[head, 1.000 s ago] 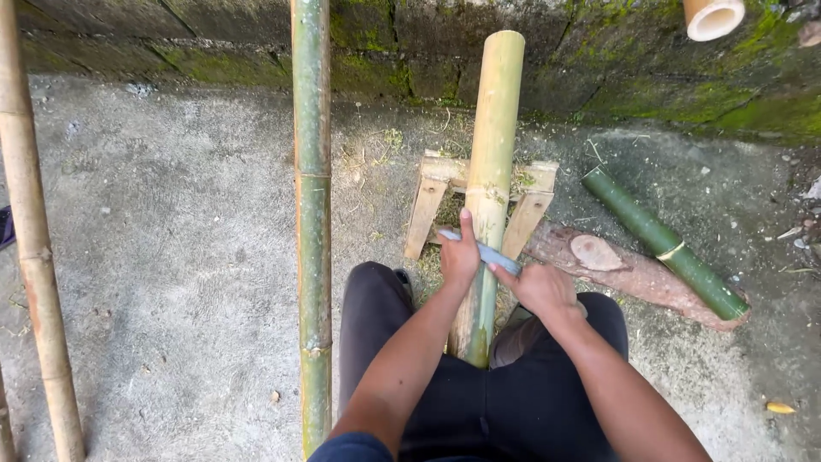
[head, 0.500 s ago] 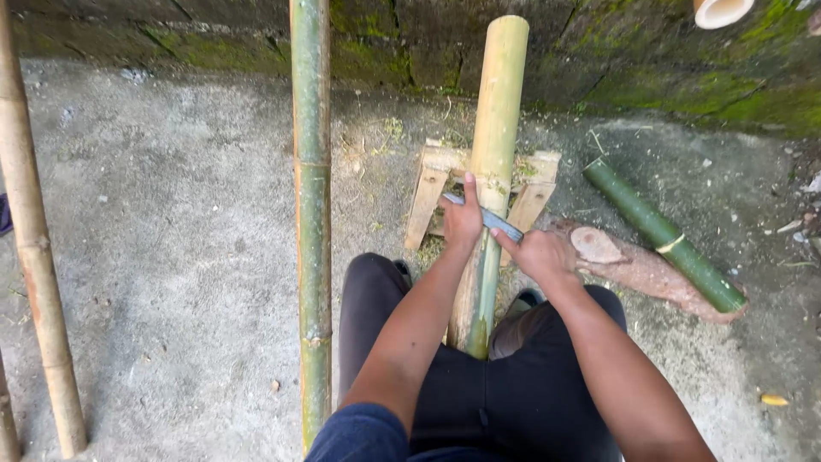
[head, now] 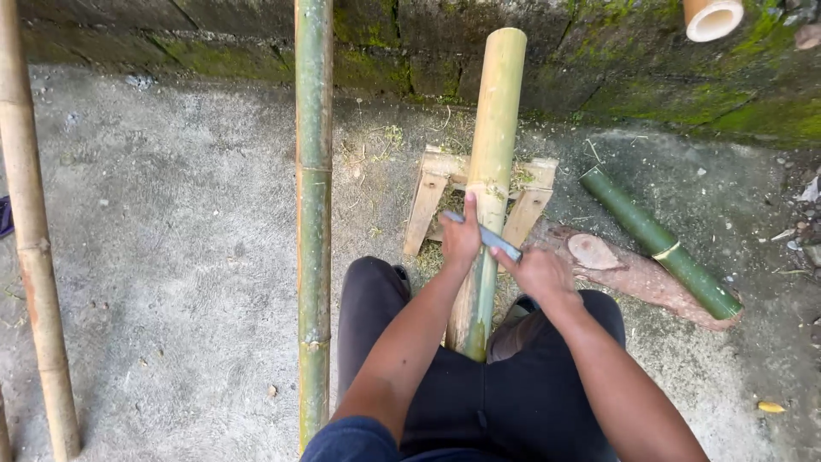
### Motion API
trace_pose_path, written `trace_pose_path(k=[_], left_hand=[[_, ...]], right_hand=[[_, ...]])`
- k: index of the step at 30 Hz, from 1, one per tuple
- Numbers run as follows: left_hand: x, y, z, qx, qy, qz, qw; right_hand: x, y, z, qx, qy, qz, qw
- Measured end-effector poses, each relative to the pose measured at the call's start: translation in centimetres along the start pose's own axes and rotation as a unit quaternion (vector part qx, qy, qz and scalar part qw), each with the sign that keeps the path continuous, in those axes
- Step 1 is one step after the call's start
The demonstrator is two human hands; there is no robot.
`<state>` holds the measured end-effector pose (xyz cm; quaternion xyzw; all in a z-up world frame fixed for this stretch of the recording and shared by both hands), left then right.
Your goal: The recorder is using a knife to scrape the outer skin off a bamboo pole.
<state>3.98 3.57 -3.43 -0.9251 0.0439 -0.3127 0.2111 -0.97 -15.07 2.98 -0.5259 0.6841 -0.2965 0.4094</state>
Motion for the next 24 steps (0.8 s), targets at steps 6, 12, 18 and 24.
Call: trace_pose_path(k=[6, 12, 18, 24], left_hand=[[-0.7, 0.6, -0.2, -0.008, 0.005, 0.004, 1.000], [-0.5, 0.5, -0.7, 0.007, 0.029, 0.001, 1.000], [-1.7, 0.1, -0.8, 0.039, 0.032, -0.011, 0.999], [-0.8, 0.5, -0.9, -0.012, -0.005, 0.004, 1.000]], right_hand=[[-0.7, -0.8, -0.6, 0.027, -0.022, -0.018, 0.999], [0.1, -0.1, -0.8, 0.043, -0.028, 0.003, 0.999], [0.7, 2.5, -0.6, -0.014, -0.023, 0.029, 0.999], [0.4, 1.0, -1.2, 0.040, -0.013, 0.028, 0.999]])
Point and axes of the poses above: each hand's wrist, its own z-axis towards the middle knuckle, its own y-axis out of the palm, x = y × z, the point moved 8 cm from there along z, towards the middle knuckle, and after that the axes turned 9 degrees about -y, right-handed, at the moved point
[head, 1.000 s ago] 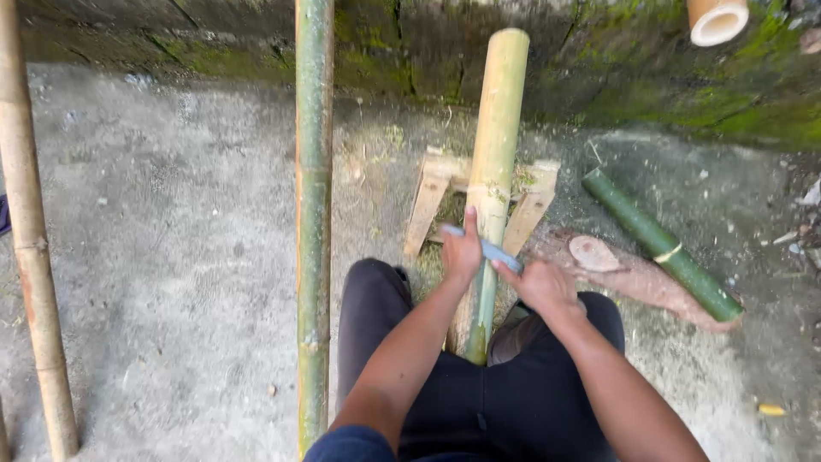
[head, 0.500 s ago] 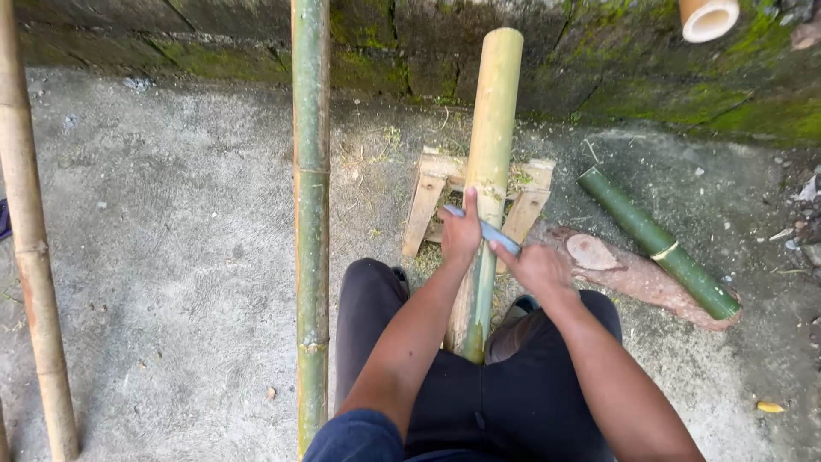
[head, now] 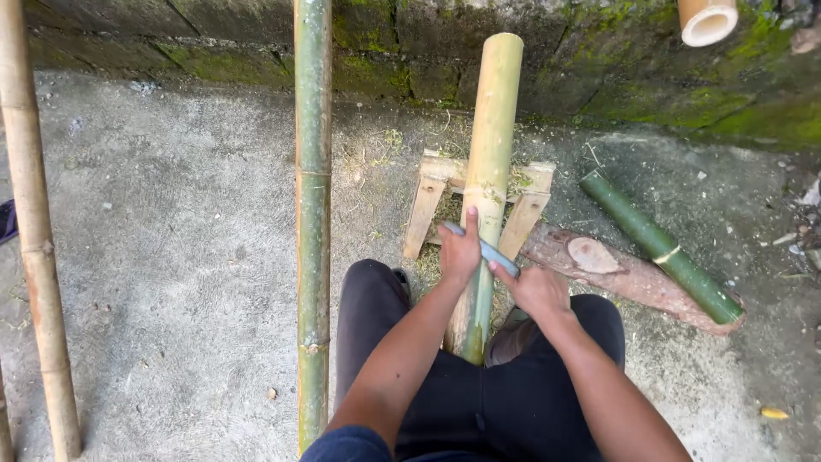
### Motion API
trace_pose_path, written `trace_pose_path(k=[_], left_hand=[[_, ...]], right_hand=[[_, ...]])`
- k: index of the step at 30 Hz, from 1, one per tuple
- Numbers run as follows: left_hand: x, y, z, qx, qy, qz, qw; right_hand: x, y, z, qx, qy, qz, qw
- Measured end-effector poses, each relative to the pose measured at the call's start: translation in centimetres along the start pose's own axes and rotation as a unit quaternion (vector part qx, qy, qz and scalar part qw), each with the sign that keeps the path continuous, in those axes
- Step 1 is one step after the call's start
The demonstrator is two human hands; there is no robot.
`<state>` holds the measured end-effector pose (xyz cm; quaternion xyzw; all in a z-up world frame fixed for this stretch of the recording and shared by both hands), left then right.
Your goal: The recorder is using a knife to scrape the outer skin off a bamboo pole.
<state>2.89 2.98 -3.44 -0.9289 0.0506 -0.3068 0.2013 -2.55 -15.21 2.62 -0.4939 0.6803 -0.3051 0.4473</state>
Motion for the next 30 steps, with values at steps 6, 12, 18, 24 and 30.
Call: trace_pose_path(k=[6, 12, 18, 24, 30], left_hand=[[1.0, -0.1, 0.6, 0.046, 0.015, 0.048, 0.998], [-2.0, -0.6, -0.8, -0.005, 0.001, -0.044, 0.999], [-4.0, -0.7, 1.1, 0.044, -0.008, -0.127, 0.991], [-0.8, -0.5, 3.4, 0.013, -0.045, -0.148, 0.988], [-3.2, -0.1, 1.6, -0.016, 0.033, -0.203, 0.979]], right_hand=[[-0.2, -0.7, 0.9, 0.063, -0.017, 0.050, 0.997], [-2.1, -2.4, -1.4, -0.039, -0.003, -0.041, 0.998], [-3.5, -2.4, -0.9, -0.066, -0.033, -0.127, 0.989], [-4.5, -3.9, 2.3, -0.016, -0.026, -0.086, 0.996], [-3.6, -2.1, 0.0, -0.048, -0.055, -0.120, 0.990]])
Point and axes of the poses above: each hand's wrist, its own z-axis towards the middle knuckle, its own y-axis out of the palm, x = y × z, the point moved 8 cm from there along z, towards the middle knuckle, and after that the axes turned 9 degrees about -y, right-handed, at the moved point
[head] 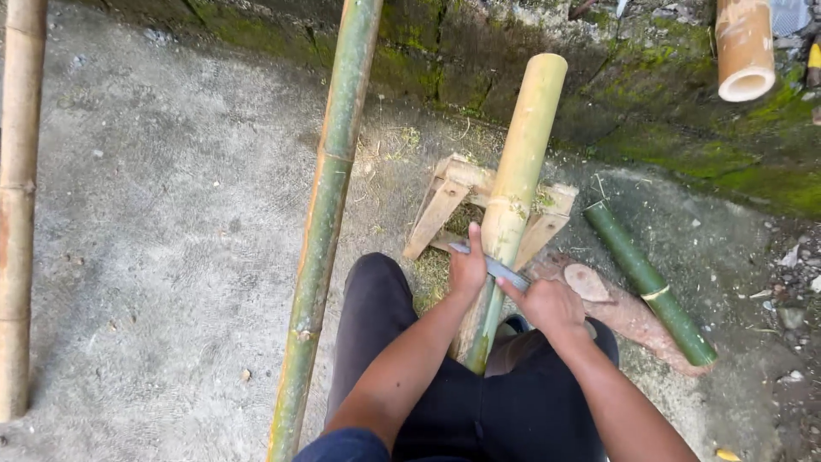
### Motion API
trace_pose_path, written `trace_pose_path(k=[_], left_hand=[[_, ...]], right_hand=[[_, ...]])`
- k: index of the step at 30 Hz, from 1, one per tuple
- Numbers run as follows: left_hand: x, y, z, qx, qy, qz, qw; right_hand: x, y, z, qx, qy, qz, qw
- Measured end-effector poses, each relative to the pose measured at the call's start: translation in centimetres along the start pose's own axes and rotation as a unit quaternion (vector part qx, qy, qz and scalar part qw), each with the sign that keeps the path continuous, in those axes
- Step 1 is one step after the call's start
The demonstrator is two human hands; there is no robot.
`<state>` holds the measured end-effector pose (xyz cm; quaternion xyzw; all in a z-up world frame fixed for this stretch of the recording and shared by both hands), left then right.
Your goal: The recorder is using a knife to scrape the outer skin off a bamboo pole.
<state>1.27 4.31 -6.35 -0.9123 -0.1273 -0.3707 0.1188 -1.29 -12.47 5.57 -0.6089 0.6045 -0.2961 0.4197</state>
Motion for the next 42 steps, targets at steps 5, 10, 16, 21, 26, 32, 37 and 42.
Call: trace_pose_path(k=[5, 10, 16, 21, 26, 32, 37, 42], left_hand=[[2.6, 1.1, 1.5, 0.003, -0.057, 0.087, 0.995], [1.2, -0.2, -0.2, 0.004, -0.051, 0.073, 0.996], [2.7, 1.1, 0.5, -0.023, -0.045, 0.082, 0.995], [1.3, 0.1, -0.7, 0.005, -0.083, 0.083, 0.993], [1.9, 0.1, -1.1, 0.003, -0.056, 0.103, 0.993], [1.9, 0.9, 0.9, 0.016, -0.055, 0.100, 0.993], [2.9, 0.5, -0.5, -0.005, -0.083, 0.137, 0.987], [3.6, 1.6, 2.5, 0.011, -0.072, 0.116, 0.991]], right_hand=[[0.2, -1.4, 2.9, 0.038, -0.008, -0.002, 0.999], [0.1, -0.1, 1.3, -0.022, 0.004, -0.023, 0.999], [-0.2, -0.9, 1.3, -0.062, 0.050, -0.002, 0.997], [0.6, -0.6, 0.8, 0.009, 0.020, 0.008, 1.000], [0.6, 0.3, 0.6, -0.048, 0.052, 0.011, 0.997], [0.3, -1.5, 0.7, 0.007, 0.056, 0.039, 0.998], [0.0, -1.1, 0.7, -0.040, 0.061, 0.032, 0.997], [-0.3, -2.7, 2.3, -0.005, 0.054, 0.039, 0.998]])
Point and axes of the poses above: each hand's wrist, its own z-axis towards the middle knuckle, its own y-axis out of the palm, x = y × z, the point moved 8 cm from there along z, towards the middle knuckle, and after that the axes turned 9 degrees about -y, right-handed, at the moved point
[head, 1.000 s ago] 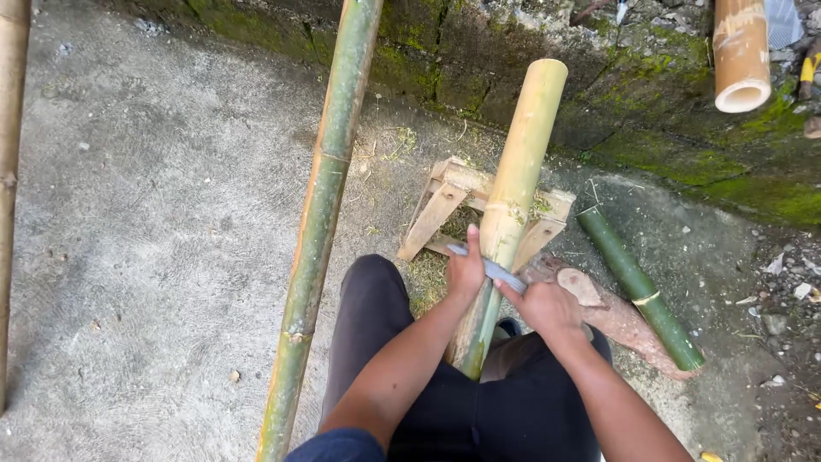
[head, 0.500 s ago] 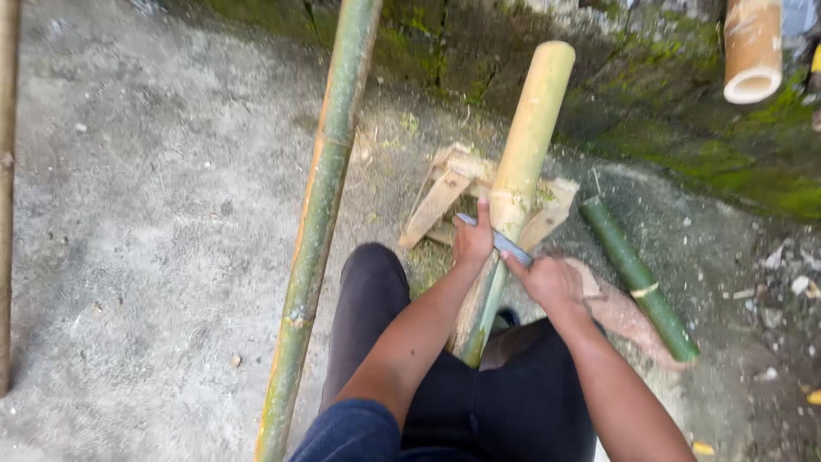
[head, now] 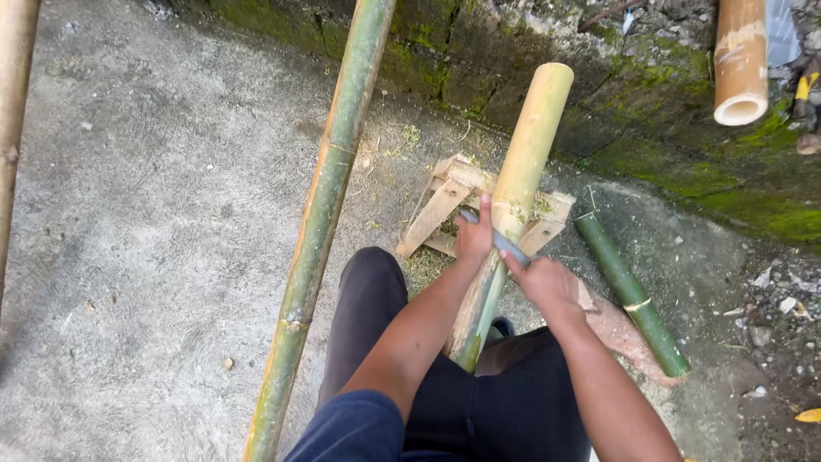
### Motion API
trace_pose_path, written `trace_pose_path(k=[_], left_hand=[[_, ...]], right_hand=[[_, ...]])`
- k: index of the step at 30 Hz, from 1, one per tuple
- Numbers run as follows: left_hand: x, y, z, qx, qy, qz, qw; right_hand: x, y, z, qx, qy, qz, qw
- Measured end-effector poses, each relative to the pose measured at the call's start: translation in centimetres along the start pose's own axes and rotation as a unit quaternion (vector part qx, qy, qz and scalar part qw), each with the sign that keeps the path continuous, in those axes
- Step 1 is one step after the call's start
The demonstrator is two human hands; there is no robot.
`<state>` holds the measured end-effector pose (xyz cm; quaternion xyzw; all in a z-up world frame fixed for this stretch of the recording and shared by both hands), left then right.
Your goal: The recorder is using a knife to scrape the outer skin off a bamboo pole.
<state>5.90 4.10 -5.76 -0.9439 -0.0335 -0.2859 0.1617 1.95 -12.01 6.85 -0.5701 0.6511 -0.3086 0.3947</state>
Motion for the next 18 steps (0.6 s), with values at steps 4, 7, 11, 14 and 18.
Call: trace_pose_path(k=[4, 7, 11, 14, 18], left_hand=[[-1.8, 0.2, -0.3, 0.003, 0.052, 0.013, 0.999], [-1.1, 0.9, -0.7, -0.052, 0.006, 0.050, 0.997], [2.2, 0.9, 0.3, -0.015, 0.004, 0.014, 1.000], [0.1, -0.2, -0.5, -0.029, 0.014, -0.007, 0.999], [-4.9, -1.4, -2.1, -0.038, 0.064, -0.108, 0.991]], right_hand=[[0.5, 1.4, -1.6, -0.011, 0.006, -0.011, 1.000], [0.7, 1.2, -0.6, 0.002, 0.012, -0.016, 1.000], [0.5, -0.3, 1.2, 0.039, 0.009, -0.010, 0.999], [0.1, 0.2, -0.6, 0.046, 0.014, -0.017, 0.999], [-2.0, 0.7, -4.2, 0.080, -0.061, -0.050, 0.994]])
Point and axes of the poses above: each hand's wrist, its own z-axis towards the middle knuckle, its own y-axis out of the palm, x = y × z, the point moved 8 cm from there along z, towards the middle knuckle, and after that the axes turned 9 degrees about -y, right-handed, at the moved point
